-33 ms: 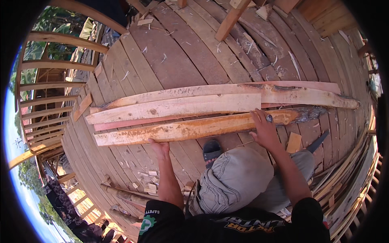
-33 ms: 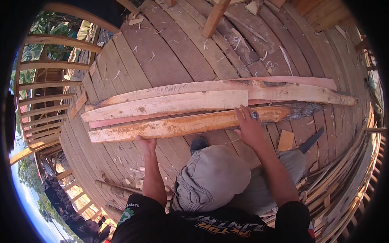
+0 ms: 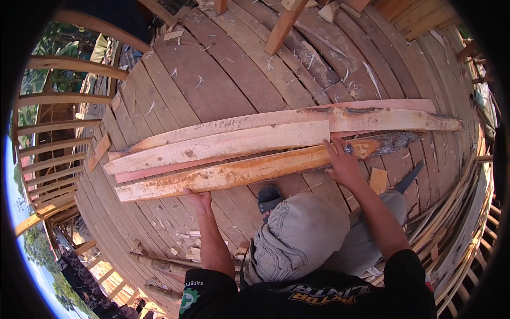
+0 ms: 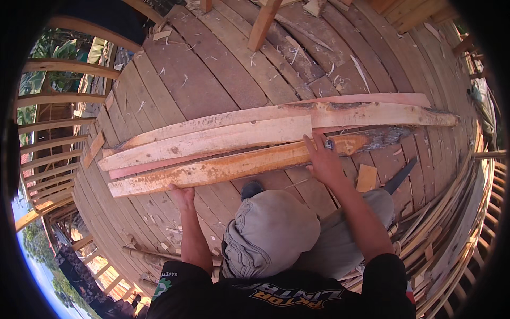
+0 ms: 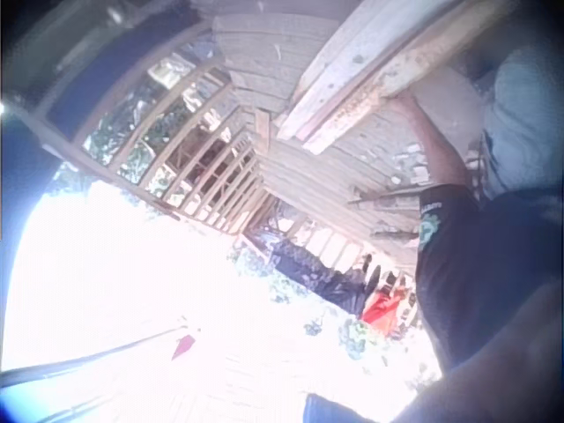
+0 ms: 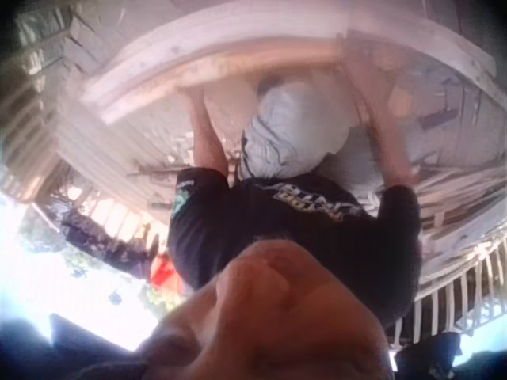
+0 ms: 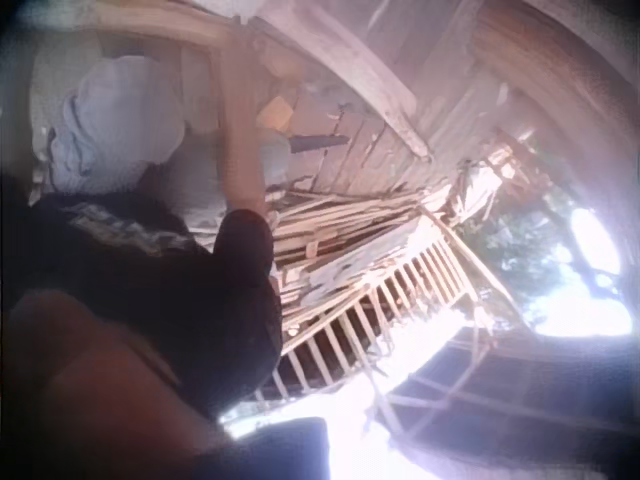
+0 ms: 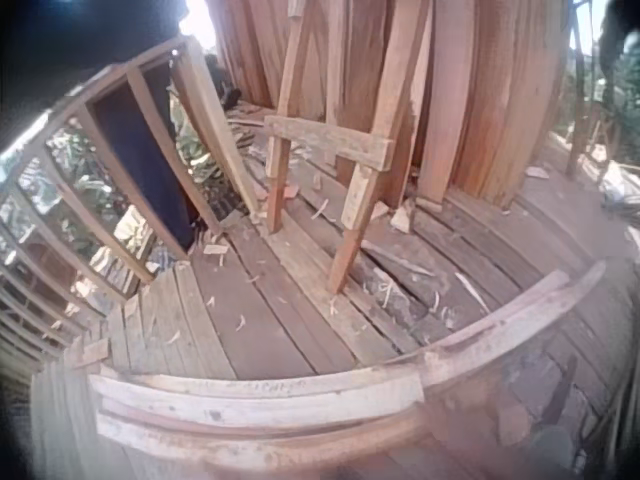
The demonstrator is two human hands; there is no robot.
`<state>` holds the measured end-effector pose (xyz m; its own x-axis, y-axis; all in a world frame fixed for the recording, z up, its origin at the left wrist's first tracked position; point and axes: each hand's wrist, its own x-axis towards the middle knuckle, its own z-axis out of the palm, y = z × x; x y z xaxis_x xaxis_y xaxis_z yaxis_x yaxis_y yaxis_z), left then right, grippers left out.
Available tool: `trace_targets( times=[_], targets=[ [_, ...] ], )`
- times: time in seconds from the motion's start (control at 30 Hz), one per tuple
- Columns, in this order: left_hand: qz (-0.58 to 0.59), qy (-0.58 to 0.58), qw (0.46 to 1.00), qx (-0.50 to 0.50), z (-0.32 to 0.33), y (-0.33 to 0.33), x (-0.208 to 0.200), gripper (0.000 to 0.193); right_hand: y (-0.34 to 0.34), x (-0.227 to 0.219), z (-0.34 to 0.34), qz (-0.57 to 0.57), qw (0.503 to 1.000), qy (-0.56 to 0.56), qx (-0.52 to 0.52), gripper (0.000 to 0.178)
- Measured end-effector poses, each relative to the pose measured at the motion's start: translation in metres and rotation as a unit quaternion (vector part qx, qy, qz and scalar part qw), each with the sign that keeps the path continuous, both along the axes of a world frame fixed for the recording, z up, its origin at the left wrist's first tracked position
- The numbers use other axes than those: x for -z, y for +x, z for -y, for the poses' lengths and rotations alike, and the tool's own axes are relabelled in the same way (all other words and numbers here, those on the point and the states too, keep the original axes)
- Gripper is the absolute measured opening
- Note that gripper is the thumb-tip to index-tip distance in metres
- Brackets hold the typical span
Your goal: The person handles several curved and straight wooden planks on a wooden floor. They use a hand saw to cut a small piece off a thin wooden strip. They then move and arrange the various wood pieces on the floor by hand.
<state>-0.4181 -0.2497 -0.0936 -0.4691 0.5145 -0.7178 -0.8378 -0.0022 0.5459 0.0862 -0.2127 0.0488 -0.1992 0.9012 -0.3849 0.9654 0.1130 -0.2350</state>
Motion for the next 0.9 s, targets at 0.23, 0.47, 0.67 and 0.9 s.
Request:
trace_targets(
  times=[0.23, 0.47, 0.67, 0.9],
  targets=[
    [-0.007, -0.037, 0.999, 0.000, -0.035, -0.015, -0.011, 0.067, 0.070, 0.089, 0.013, 0.192, 0.980, -0.012, -0.042, 0.097],
    [-0.007, -0.020, 1.000, -0.001, -0.044, -0.032, -0.012, 0.061, 0.058, 0.044, -0.002, 0.112, 0.990, -0.043, -0.071, 0.095],
    [-0.031, 0.003, 1.000, 0.007, -0.072, -0.091, -0.031, 0.058, 0.026, 0.007, -0.026, 0.019, 0.997, -0.001, -0.074, 0.099],
    [-0.178, -0.171, 0.959, 0.143, -0.112, -0.135, -0.053, 0.072, -0.058, 0.014, -0.060, 0.002, 0.987, 0.089, -0.131, 0.097]
  ],
)
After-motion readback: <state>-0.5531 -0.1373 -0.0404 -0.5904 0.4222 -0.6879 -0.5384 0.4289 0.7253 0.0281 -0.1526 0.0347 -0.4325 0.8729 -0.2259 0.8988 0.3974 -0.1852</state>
